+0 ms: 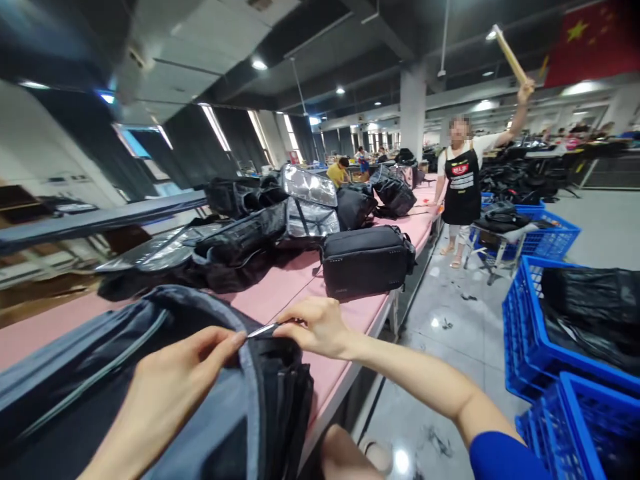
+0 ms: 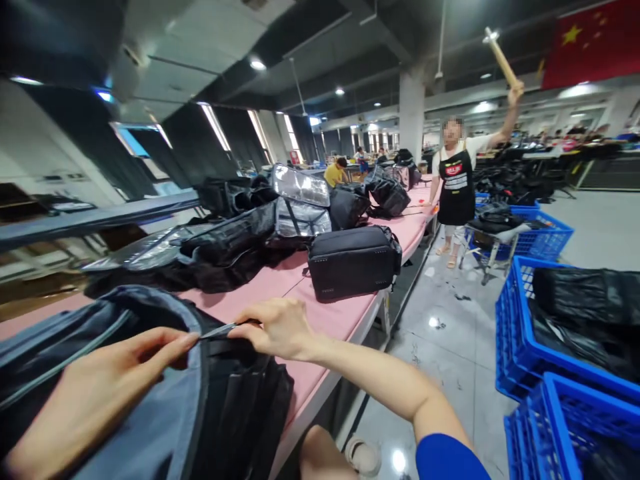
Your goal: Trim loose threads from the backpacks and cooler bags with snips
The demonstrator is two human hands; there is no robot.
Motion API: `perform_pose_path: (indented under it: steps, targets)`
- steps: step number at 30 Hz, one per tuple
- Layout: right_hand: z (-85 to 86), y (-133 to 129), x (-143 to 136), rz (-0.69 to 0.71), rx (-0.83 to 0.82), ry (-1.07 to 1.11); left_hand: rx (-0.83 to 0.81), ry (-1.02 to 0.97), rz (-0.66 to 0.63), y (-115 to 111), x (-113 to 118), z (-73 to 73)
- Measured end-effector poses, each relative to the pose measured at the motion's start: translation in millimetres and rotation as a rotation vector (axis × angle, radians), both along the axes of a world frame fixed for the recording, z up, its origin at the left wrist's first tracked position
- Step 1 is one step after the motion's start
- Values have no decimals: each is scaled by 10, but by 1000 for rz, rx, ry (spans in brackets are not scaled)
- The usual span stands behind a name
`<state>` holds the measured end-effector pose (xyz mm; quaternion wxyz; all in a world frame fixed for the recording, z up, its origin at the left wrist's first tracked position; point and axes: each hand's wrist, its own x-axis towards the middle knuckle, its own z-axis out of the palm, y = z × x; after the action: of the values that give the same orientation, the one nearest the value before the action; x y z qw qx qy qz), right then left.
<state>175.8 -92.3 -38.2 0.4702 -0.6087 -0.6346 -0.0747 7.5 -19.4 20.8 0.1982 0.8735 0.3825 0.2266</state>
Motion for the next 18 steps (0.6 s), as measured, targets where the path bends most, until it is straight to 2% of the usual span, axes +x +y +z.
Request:
perform_pose_path:
  steps: [2,3,4,6,10,14,16,18]
  targets:
    - [-6,-19,-9,2,-25,128,447,57,22,4,-43,-48]
    - [-7,-29,-16,6,-27,175,619,70,23,10,-70,-78]
    - [-8,-35,-21,14,-29,208,740,93,13,22,-94,-107]
    - [-11,-25,-26,41,-35,232,848,154,-18,58,-129,-147]
    - [-25,54,-47,112,-1,238,823,166,-5,95,-131,-146]
    - [-39,120,-98,150,23,210,721,127,-38,51,-92,-69]
    - [-31,130,-102,153,13,227,578,62,-59,77,-85,-24]
    - [-9,126,-66,134,4,338,328,-57,-72,156,-97,9]
